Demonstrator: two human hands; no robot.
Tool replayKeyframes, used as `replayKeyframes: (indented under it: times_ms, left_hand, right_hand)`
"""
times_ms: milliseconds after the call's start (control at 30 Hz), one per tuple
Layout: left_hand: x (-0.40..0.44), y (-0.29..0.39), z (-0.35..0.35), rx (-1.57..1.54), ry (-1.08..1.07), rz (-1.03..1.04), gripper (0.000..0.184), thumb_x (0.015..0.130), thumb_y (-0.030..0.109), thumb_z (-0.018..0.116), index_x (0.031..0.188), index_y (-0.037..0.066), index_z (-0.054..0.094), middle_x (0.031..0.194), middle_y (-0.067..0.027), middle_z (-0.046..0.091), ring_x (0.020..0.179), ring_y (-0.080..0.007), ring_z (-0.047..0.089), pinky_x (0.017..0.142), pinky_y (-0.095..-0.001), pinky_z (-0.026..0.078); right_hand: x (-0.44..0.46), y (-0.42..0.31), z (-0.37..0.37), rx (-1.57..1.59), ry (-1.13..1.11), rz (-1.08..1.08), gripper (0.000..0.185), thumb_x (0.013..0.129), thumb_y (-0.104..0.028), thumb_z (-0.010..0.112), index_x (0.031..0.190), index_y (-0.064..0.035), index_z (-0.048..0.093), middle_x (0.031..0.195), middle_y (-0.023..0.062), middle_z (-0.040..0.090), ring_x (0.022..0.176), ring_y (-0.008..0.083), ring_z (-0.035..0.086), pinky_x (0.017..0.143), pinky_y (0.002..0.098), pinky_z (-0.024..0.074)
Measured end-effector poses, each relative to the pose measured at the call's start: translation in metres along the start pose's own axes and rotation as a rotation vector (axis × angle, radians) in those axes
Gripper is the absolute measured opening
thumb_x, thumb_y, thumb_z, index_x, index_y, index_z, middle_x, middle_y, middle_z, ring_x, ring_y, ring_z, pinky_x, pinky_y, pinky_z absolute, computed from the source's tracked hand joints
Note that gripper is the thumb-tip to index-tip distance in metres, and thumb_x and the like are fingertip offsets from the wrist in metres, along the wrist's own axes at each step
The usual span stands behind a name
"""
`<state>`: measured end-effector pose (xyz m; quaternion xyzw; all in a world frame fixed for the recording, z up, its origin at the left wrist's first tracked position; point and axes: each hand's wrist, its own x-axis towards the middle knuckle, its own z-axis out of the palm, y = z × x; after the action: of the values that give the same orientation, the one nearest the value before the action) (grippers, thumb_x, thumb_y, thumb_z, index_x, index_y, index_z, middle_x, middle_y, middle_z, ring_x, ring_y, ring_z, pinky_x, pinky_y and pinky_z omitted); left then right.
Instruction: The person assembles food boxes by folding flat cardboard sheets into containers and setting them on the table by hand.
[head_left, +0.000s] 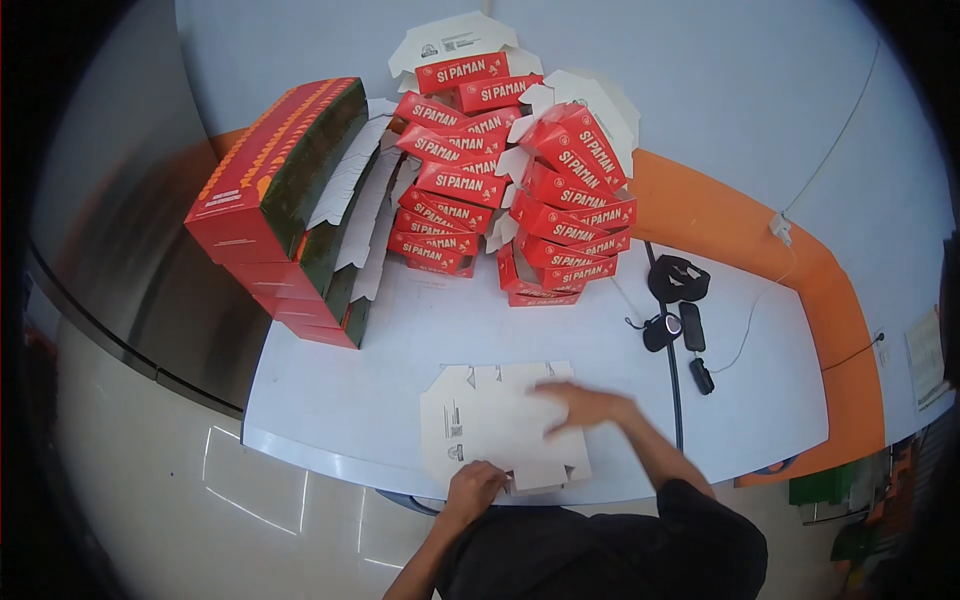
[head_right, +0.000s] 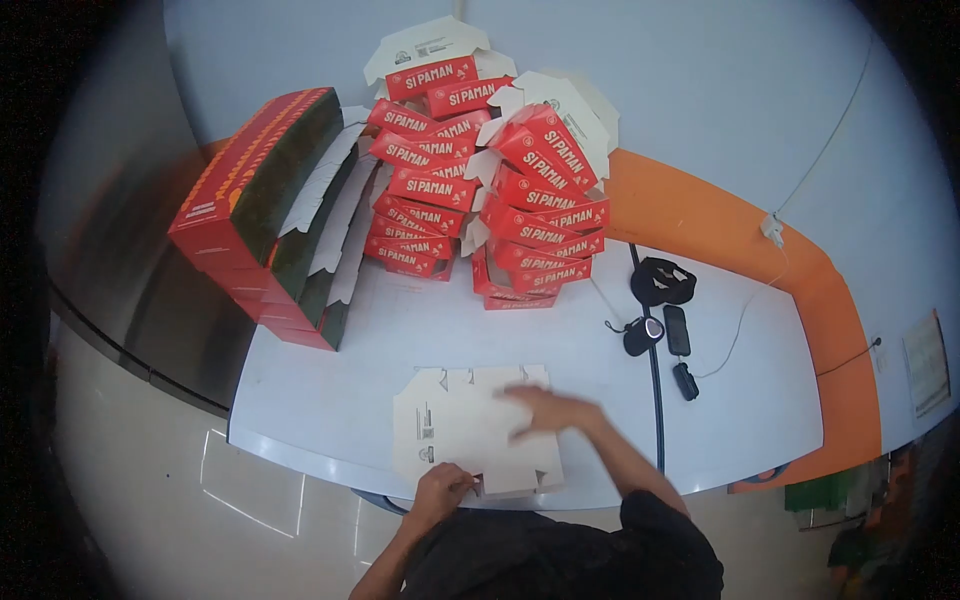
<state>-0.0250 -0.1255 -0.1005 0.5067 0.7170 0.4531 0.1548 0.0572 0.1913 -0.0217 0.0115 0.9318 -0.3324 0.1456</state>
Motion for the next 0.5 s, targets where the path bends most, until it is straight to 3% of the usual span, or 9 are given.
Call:
replayKeyframes:
  times_ms: [67,167,267,300,400,500]
  left_hand:
    - [0.008,0.006,-0.011,-0.190,-0.036,-0.150,0.012,0.086,0.015,0.081,0.091,0.005,0.077,0.080,-0.0105,0.070,0.078,-0.0295,0.068,0.073,-0.0395,0.055]
    - [0.014,-0.001,-0.015,-0.426,0.204,-0.249,0.015,0.084,0.011,0.084,0.093,0.003,0.076,0.080,-0.0112,0.069,0.078,-0.0301,0.067,0.073,-0.0408,0.054]
    - [0.029,0.027,-0.047,-0.200,0.304,-0.187,0.013,0.082,0.006,0.084,0.090,0.003,0.075,0.080,-0.0110,0.069,0.079,-0.0308,0.067,0.074,-0.0433,0.053]
    - [0.031,0.027,-0.051,-0.019,0.339,-0.066,0.010,0.083,0.005,0.083,0.086,0.005,0.073,0.082,-0.0096,0.070,0.079,-0.0307,0.067,0.074,-0.0413,0.052]
    - [0.033,0.038,-0.058,0.141,0.456,-0.002,0.011,0.084,0.004,0.081,0.085,0.007,0.070,0.083,-0.0076,0.070,0.080,-0.0303,0.066,0.077,-0.0400,0.050]
    - [0.031,0.030,-0.056,0.162,0.533,0.003,0.012,0.085,0.004,0.081,0.088,0.008,0.070,0.085,-0.0071,0.070,0.083,-0.0296,0.066,0.080,-0.0397,0.049]
  right_hand:
    - [-0.016,-0.047,0.043,-0.256,-0.210,0.144,0.097,0.083,-0.046,0.085,0.161,-0.0105,0.038,0.164,0.0199,0.038,0.154,0.0363,0.031,0.125,0.0445,0.0265]
    - [-0.031,-0.086,0.083,-0.257,0.033,0.092,0.083,0.089,-0.044,0.079,0.156,-0.0100,0.045,0.162,0.0191,0.042,0.150,0.0376,0.037,0.123,0.0462,0.0295]
    - [-0.025,-0.086,0.101,-0.022,0.188,-0.039,0.064,0.095,-0.037,0.073,0.149,-0.0093,0.053,0.151,0.0195,0.052,0.142,0.0381,0.046,0.118,0.0471,0.0361]
    - [-0.026,-0.101,0.097,-0.009,0.252,-0.014,0.049,0.098,-0.028,0.067,0.142,-0.0072,0.060,0.145,0.0166,0.058,0.136,0.0357,0.052,0.114,0.0461,0.0404]
    - [-0.021,-0.114,0.087,0.265,0.085,0.249,0.050,0.099,-0.029,0.068,0.144,-0.0086,0.059,0.144,0.0163,0.059,0.137,0.0324,0.052,0.114,0.0444,0.0404]
    - [-0.016,-0.095,0.091,0.075,-0.057,0.223,0.064,0.094,-0.035,0.074,0.150,-0.0112,0.053,0.157,0.0181,0.047,0.146,0.0368,0.042,0.119,0.0507,0.0350]
